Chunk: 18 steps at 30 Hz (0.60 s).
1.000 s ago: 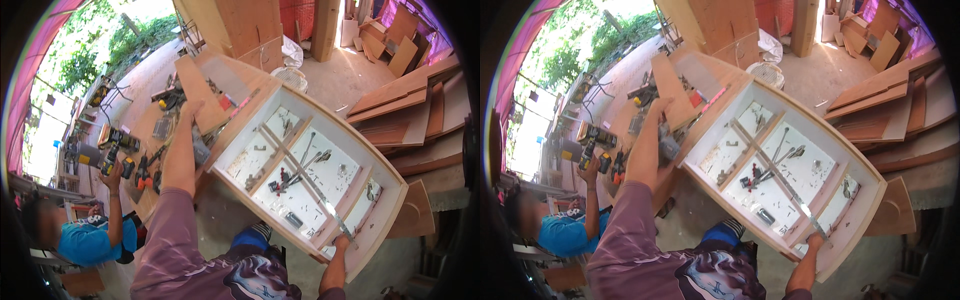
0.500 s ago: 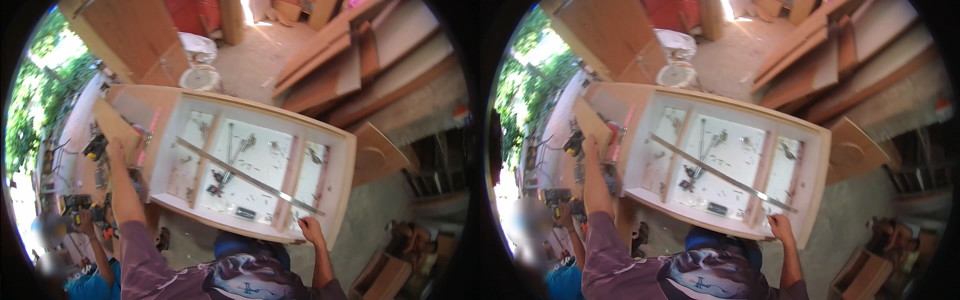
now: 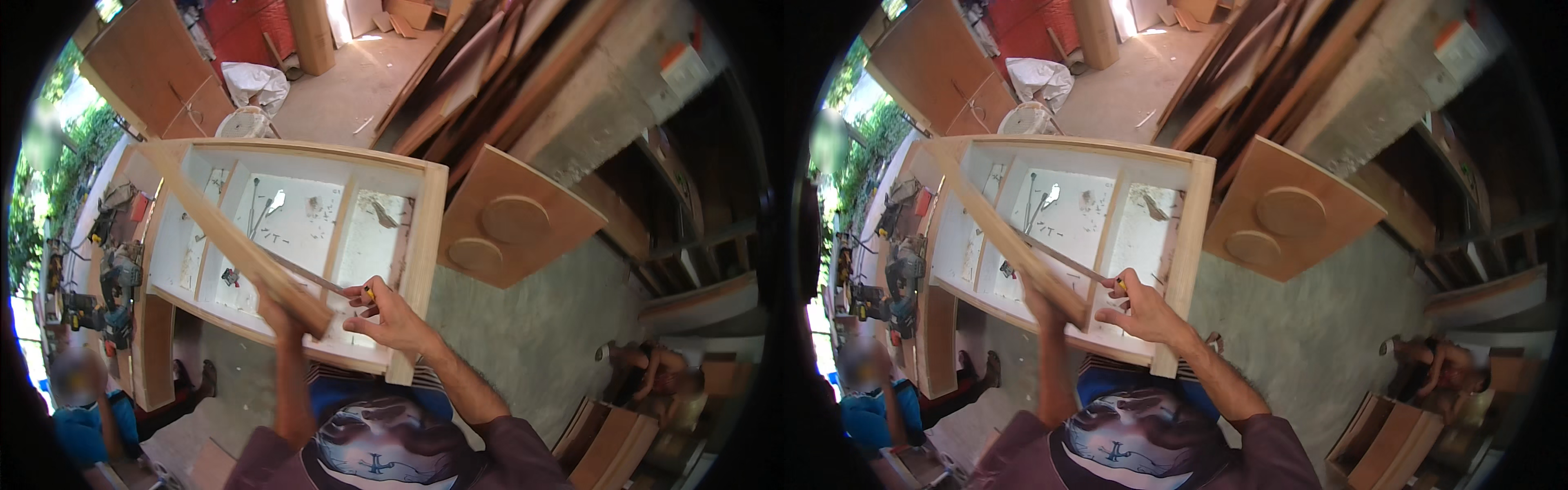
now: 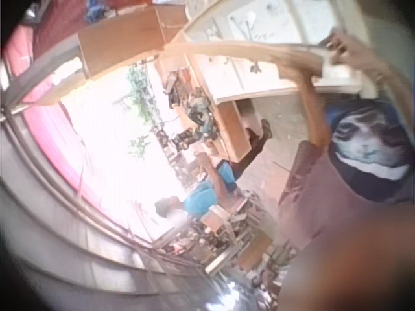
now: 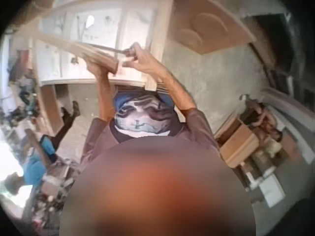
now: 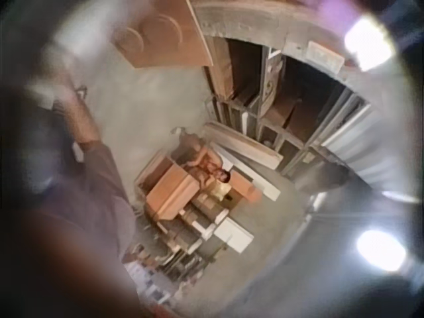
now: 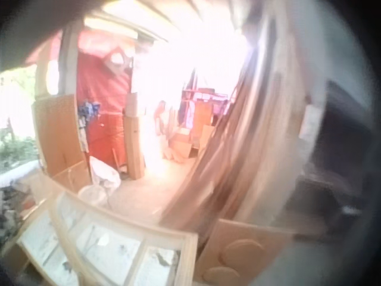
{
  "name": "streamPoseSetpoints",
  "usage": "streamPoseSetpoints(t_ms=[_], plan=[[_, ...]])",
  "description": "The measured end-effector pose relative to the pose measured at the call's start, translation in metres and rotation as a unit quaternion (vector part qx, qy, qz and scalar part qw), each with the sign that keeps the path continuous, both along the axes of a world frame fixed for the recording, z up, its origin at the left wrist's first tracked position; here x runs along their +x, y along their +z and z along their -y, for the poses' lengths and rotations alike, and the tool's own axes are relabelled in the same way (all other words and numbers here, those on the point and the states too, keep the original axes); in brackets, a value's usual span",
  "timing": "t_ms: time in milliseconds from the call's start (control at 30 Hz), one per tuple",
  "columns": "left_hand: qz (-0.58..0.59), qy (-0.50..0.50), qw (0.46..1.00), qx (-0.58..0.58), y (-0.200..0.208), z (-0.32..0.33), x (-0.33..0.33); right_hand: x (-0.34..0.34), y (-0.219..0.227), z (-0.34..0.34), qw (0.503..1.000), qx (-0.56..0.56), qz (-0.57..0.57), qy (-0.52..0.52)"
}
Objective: The person uses a cordless circular saw to cut a wooden panel, then fits and secures wooden pieces into a cabinet frame. They handle multiple wood pieces, align them, and use a pencil to mark positions while assembling the structure.
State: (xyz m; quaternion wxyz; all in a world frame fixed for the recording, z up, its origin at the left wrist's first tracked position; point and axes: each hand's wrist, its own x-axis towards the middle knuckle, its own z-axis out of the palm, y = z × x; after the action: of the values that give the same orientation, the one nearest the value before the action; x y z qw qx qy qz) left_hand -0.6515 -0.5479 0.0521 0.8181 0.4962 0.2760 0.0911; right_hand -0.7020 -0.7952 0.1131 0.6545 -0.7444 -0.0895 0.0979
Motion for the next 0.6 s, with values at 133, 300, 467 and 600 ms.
streamPoseSetpoints(t_ms=[133, 300, 467, 600], plan=[[-0.062, -0.008, 0.998, 0.005, 0.003, 0.105, -0.053, -0.05, 0.012, 0.051, 0.998, 0.053, 0.008, -0.017], [-0.055, 0.103, 0.989, 0.091, 0.037, 0.159, -0.08, -0.057, 0.022, 0.098, 0.992, 0.103, -0.071, -0.031], [0.066, 0.083, 0.994, -0.027, 0.042, 0.133, -0.053, -0.054, 0.025, 0.128, 0.977, 0.204, -0.065, 0.012], [-0.083, 0.101, 0.991, 0.0, 0.009, 0.12, 0.018, -0.014, -0.008, 0.134, 0.995, 0.071, -0.062, 0.037]])
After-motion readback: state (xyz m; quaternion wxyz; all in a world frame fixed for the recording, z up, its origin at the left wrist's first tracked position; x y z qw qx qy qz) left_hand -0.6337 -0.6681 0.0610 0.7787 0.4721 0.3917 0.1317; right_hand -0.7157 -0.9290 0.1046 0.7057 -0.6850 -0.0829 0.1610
